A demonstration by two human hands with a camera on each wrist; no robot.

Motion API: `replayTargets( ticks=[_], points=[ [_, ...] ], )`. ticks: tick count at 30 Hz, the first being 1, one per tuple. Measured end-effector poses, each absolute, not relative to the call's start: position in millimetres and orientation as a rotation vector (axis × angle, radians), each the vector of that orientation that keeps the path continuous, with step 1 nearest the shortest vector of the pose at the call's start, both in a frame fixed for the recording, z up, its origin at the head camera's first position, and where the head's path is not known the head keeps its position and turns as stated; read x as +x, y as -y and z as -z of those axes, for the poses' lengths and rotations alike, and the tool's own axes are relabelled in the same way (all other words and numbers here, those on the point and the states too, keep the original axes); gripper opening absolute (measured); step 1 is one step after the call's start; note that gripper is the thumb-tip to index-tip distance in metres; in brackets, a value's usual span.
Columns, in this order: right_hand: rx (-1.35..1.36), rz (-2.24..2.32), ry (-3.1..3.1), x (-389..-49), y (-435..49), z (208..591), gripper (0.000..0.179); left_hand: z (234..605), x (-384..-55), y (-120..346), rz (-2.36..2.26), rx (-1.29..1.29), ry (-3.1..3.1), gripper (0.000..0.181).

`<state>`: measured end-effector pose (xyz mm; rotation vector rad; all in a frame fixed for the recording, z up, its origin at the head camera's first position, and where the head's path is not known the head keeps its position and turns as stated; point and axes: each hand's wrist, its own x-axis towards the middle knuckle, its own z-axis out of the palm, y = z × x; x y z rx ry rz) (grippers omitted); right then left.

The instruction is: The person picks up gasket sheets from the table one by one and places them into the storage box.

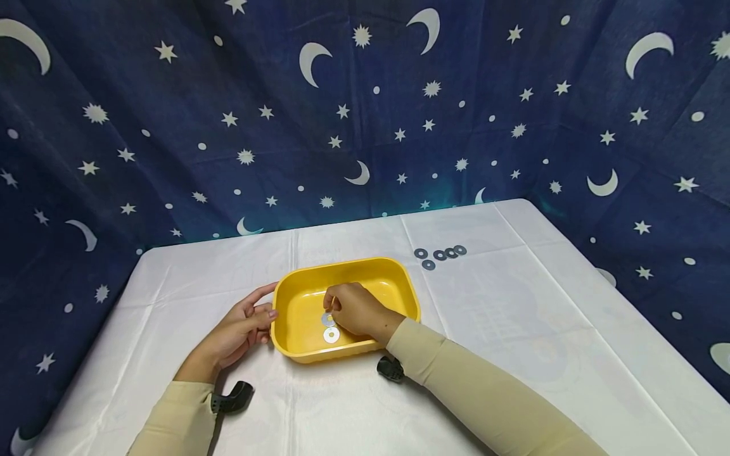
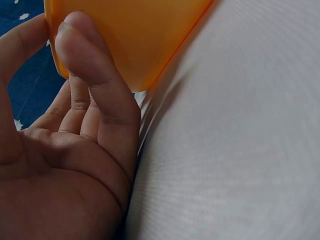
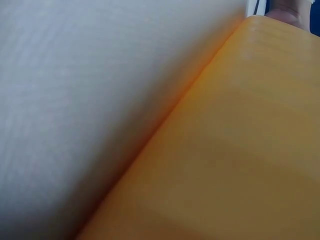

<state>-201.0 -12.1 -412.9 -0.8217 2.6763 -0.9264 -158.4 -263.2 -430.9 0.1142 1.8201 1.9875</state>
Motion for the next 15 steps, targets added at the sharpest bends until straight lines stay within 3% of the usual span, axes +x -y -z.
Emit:
replayTargets(
  ticks=[15],
  points=[
    [-0.807, 1.332, -2.667, -198, -31, 394, 0.013, 433, -158, 264, -2.011, 0.151, -1.801, 0.059]
  ],
)
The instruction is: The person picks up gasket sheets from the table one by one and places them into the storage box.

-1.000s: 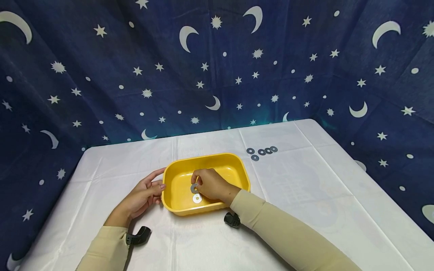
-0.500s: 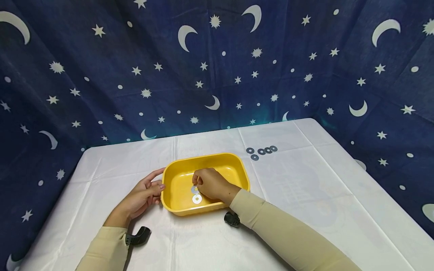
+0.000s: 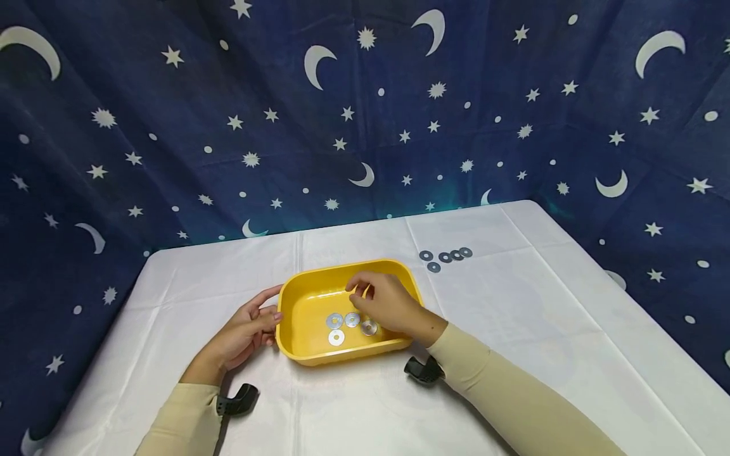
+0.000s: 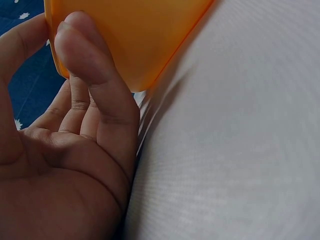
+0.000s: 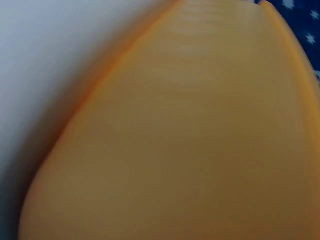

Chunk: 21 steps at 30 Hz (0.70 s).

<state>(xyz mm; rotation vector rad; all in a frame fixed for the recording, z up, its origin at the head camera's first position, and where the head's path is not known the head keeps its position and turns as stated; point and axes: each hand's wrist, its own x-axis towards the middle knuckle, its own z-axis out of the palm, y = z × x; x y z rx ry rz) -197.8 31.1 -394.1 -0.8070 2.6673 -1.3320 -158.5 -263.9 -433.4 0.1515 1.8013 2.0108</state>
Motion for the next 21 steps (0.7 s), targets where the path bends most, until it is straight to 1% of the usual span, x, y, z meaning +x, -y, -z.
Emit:
replayTargets(
  ticks=[10, 15, 21],
  points=[
    [-0.708, 1.552, -2.646, -202, -73, 381, 0.013, 434, -156, 264, -1.975, 0.129, -1.829, 0.06],
    [-0.621, 1.561, -2.655, -211, -90, 377, 0.022, 435, -156, 264, -1.963, 0.12, -1.839, 0.061],
    [-0.551, 1.578, -2.687, -226, -110, 375, 0.018, 433, -157, 263, -1.977, 0.14, -1.831, 0.06]
  ],
)
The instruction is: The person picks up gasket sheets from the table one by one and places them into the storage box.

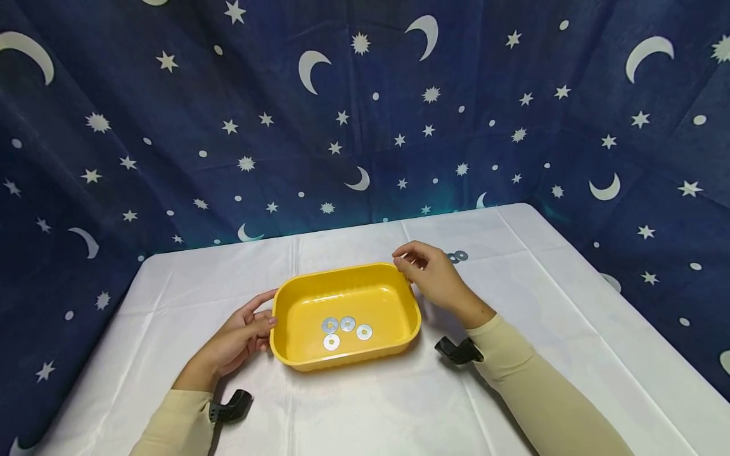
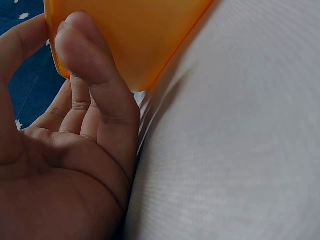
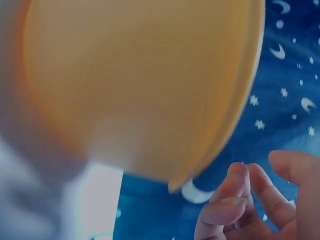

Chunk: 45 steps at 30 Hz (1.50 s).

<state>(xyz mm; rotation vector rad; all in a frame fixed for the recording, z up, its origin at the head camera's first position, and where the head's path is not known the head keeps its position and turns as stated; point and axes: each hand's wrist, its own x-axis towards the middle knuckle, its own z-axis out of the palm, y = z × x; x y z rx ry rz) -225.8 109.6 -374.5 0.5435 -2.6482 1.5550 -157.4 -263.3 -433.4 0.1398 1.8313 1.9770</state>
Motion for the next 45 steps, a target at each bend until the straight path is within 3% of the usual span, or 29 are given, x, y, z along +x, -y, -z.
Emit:
replayTargets(
  ticks=[13, 27, 45],
  points=[
    [0.24, -1.616, 2.736, -263, -143, 392, 0.02, 430, -157, 265, -1.969, 0.126, -1.836, 0.059],
    [0.03, -1.627, 2.925, -278, -161, 414, 0.028, 430, -156, 267, -1.992, 0.149, -1.798, 0.058],
    [0.113, -1.414, 3.144, -276, -168, 425, 0.029, 428, -154, 265, -1.972, 0.207, -1.83, 0.057]
  ],
)
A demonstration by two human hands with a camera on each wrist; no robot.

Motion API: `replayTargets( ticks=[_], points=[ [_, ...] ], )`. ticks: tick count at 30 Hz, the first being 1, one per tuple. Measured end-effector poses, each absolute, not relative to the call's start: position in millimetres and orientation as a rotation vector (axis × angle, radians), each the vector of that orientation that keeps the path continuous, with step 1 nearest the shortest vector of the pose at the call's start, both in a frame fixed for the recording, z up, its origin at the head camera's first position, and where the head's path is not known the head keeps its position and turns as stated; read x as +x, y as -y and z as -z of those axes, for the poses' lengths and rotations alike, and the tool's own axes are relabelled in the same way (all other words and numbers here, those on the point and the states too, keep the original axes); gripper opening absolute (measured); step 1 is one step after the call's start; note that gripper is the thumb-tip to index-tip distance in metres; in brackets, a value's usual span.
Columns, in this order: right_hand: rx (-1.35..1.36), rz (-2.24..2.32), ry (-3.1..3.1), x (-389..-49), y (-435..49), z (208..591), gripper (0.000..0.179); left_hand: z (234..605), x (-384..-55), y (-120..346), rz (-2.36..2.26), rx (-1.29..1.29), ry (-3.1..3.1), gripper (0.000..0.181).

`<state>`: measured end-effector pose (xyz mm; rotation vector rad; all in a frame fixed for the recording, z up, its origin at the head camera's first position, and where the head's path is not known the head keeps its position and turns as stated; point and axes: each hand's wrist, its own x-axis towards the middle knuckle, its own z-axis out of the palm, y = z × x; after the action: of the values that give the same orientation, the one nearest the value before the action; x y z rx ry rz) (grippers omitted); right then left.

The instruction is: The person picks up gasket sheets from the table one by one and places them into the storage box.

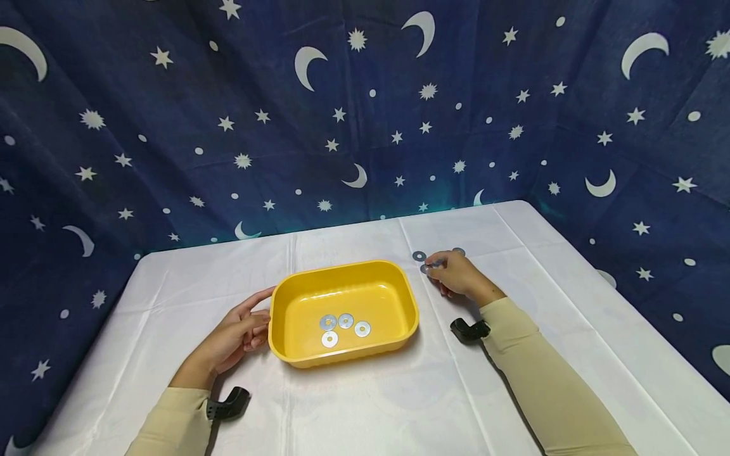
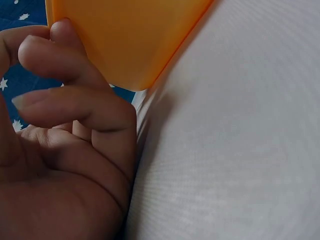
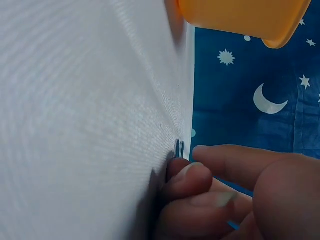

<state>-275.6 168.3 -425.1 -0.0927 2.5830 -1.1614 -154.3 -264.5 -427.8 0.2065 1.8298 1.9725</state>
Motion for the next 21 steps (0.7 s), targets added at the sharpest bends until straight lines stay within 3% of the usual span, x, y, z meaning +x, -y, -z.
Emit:
replayTargets(
  ticks=[21],
  points=[
    [-0.181, 0.981, -2.641, -270.1, -166.9, 419.8, 0.022, 427.3, -154.2, 264.8, -1.973, 0.191, -1.83, 0.058]
  ],
)
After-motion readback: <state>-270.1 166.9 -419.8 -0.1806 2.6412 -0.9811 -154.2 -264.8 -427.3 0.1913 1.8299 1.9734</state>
